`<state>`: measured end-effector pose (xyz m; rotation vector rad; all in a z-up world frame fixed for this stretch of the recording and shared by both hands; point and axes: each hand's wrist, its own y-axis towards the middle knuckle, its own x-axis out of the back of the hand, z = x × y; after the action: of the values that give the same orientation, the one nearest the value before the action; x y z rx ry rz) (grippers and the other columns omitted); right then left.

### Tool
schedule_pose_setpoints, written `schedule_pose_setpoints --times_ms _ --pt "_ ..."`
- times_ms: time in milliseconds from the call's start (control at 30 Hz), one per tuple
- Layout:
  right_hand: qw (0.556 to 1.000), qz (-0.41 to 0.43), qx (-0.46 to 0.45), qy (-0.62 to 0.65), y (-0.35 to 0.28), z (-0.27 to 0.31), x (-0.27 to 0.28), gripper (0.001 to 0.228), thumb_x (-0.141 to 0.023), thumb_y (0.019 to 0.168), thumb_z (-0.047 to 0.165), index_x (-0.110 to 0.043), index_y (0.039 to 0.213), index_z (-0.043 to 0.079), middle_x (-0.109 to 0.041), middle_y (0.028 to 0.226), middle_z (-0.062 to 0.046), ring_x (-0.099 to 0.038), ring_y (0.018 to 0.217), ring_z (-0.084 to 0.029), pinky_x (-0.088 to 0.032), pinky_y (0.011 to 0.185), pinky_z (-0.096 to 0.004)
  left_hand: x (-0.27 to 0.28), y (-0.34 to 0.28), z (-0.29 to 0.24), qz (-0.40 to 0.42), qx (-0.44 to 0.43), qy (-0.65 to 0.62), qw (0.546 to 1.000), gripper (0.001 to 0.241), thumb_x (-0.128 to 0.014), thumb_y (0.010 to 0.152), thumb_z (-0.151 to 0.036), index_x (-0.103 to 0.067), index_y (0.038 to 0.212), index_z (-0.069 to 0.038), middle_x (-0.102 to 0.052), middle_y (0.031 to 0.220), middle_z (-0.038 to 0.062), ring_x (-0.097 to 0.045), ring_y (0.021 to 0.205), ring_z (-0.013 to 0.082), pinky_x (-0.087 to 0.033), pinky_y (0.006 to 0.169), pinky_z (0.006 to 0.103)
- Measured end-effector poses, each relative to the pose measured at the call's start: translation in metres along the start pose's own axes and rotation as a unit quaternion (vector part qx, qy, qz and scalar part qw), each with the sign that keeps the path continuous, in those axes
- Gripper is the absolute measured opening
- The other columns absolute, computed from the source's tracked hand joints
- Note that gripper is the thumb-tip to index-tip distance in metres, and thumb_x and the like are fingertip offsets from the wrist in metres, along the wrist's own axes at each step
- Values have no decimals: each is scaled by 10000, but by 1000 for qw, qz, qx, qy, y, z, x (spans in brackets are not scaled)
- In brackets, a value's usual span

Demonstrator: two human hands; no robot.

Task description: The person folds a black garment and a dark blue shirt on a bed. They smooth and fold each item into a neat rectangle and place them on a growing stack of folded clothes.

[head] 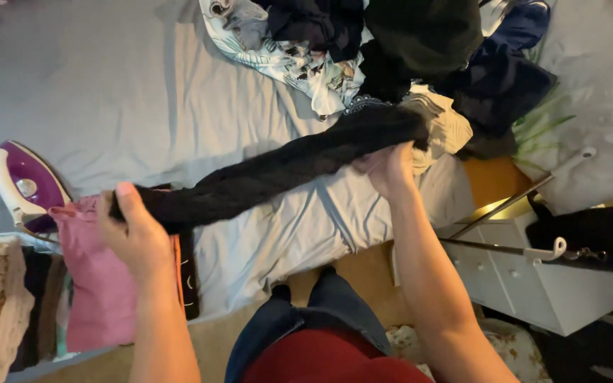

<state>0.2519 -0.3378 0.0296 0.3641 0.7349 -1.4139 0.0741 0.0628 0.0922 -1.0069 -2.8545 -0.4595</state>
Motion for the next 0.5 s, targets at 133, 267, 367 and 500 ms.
schedule_pose_setpoints --times_ms 133,267,367,500 --pt "979 148 -135 -22 -48 10 -23 910 -242 902 806 -501 1483 156 -632 1412 -48 -625 1226 -290 -561 914 -499 0 23 19 96 110 -107 983 267 -610 1141 -263 -632 1181 0 -593 1101 22 -528 1021 135 -463 920 303" --pt "952 195 -236 2 -63 -13 9 1004 -205 986 803 -528 1464 -19 -672 1381 -174 -628 1244 -351 -507 1024 -472 -5 36 -17 192 334 -391 836 433 -613 1002 -401 -552 1374 -189 -689 1153 -11 -621 1083 189 -515 937 372" --pt "944 217 -240 65 -76 -18 26 863 -261 1089 675 -524 1432 -72 -668 1359 -205 -630 1242 -360 -488 1084 -477 4 36 -9 343 244 -362 832 667 -677 931 -268 -422 1545 -216 -635 1187 -7 -599 1104 177 -503 982 363" --pt "976 178 -93 81 -110 24 -43 479 -505 968 269 -534 1370 11 -648 1341 -126 -630 1290 -288 -476 1169 -428 19 44 3 390 203 -379 814 806 -736 908 60 -408 1627 -94 -626 1210 41 -632 1125 183 -534 1035 365"
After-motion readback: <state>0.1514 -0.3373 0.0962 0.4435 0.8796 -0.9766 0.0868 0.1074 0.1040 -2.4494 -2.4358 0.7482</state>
